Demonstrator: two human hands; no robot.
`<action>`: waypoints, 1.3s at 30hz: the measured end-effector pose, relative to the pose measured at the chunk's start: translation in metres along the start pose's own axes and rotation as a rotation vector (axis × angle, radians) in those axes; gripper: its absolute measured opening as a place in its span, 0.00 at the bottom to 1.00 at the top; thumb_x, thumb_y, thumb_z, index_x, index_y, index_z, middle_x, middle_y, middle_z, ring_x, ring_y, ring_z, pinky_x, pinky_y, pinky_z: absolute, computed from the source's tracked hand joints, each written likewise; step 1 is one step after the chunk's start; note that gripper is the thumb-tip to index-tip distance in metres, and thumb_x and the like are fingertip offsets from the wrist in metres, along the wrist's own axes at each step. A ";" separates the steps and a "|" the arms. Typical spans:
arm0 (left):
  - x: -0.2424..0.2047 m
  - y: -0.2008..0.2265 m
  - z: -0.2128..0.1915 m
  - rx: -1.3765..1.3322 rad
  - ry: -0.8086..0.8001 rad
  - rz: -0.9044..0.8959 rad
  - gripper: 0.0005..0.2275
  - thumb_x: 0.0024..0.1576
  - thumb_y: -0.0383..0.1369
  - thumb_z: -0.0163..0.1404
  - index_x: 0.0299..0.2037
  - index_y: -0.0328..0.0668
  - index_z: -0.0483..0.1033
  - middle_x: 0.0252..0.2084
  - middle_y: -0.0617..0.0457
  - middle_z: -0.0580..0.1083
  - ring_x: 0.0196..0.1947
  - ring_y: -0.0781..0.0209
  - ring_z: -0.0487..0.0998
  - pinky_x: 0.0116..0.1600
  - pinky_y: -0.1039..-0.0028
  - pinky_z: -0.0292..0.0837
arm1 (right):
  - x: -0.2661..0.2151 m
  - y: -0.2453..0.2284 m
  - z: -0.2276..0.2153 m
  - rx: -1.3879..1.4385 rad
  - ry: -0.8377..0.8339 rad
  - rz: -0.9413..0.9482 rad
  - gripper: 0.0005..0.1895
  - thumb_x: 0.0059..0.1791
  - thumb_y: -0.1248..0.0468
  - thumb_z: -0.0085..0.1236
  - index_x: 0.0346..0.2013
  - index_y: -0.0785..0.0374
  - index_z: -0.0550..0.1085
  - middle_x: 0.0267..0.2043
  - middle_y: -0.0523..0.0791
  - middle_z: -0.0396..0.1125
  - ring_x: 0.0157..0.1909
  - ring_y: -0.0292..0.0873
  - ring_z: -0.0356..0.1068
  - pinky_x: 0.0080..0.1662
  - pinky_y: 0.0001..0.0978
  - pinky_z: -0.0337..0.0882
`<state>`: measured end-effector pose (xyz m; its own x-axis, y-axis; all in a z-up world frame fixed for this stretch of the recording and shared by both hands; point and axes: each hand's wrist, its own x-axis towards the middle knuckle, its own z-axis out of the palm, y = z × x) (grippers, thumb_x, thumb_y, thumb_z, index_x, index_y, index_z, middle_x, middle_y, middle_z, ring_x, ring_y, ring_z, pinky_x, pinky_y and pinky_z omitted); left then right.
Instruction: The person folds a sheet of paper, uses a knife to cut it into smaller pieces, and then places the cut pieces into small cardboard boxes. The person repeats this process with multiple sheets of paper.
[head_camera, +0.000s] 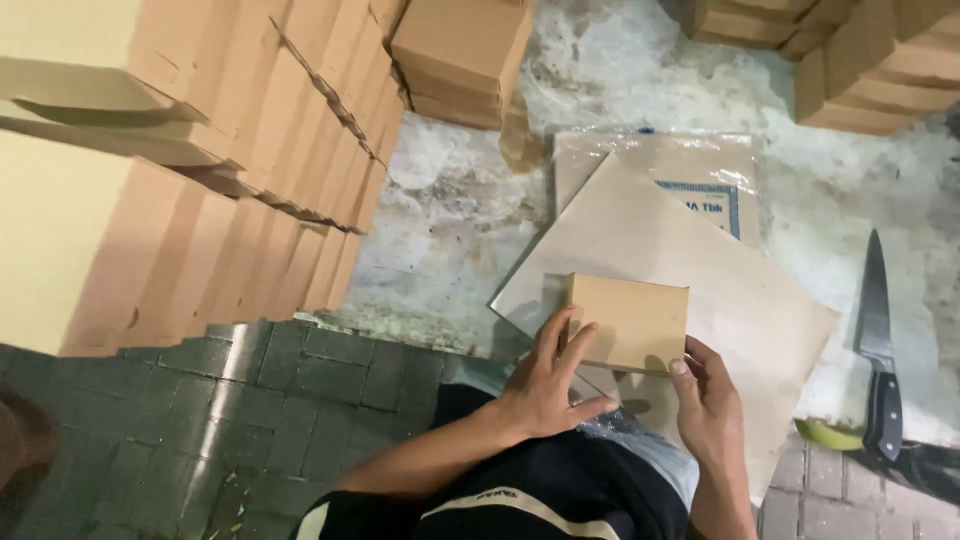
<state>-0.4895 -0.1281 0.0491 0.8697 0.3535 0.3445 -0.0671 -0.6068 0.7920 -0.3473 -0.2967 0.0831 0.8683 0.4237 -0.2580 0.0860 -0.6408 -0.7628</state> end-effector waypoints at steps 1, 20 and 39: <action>-0.001 -0.007 -0.001 0.080 0.048 0.056 0.34 0.55 0.49 0.52 0.65 0.35 0.57 0.67 0.27 0.49 0.68 0.27 0.55 0.63 0.47 0.66 | 0.004 -0.006 0.004 0.102 0.002 0.008 0.24 0.51 0.55 0.44 0.59 0.62 0.68 0.52 0.48 0.70 0.53 0.44 0.69 0.51 0.36 0.67; 0.189 -0.082 -0.199 1.169 0.625 0.197 0.20 0.50 0.21 0.54 0.53 0.51 0.73 0.53 0.53 0.72 0.54 0.52 0.70 0.44 0.61 0.64 | 0.038 -0.095 0.070 0.330 -0.525 -0.575 0.13 0.50 0.61 0.52 0.48 0.62 0.70 0.52 0.47 0.66 0.51 0.42 0.71 0.50 0.32 0.71; 0.171 -0.054 -0.086 0.801 0.318 0.231 0.09 0.63 0.29 0.53 0.50 0.33 0.73 0.41 0.46 0.73 0.38 0.54 0.75 0.36 0.67 0.73 | -0.044 0.097 -0.081 -0.164 0.560 -0.002 0.21 0.51 0.61 0.54 0.55 0.65 0.65 0.54 0.51 0.59 0.50 0.48 0.64 0.38 0.37 0.67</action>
<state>-0.3790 0.0265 0.1083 0.6922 0.2692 0.6696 0.2414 -0.9608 0.1368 -0.3372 -0.4291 0.0688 0.9902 0.0511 0.1303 0.1242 -0.7500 -0.6497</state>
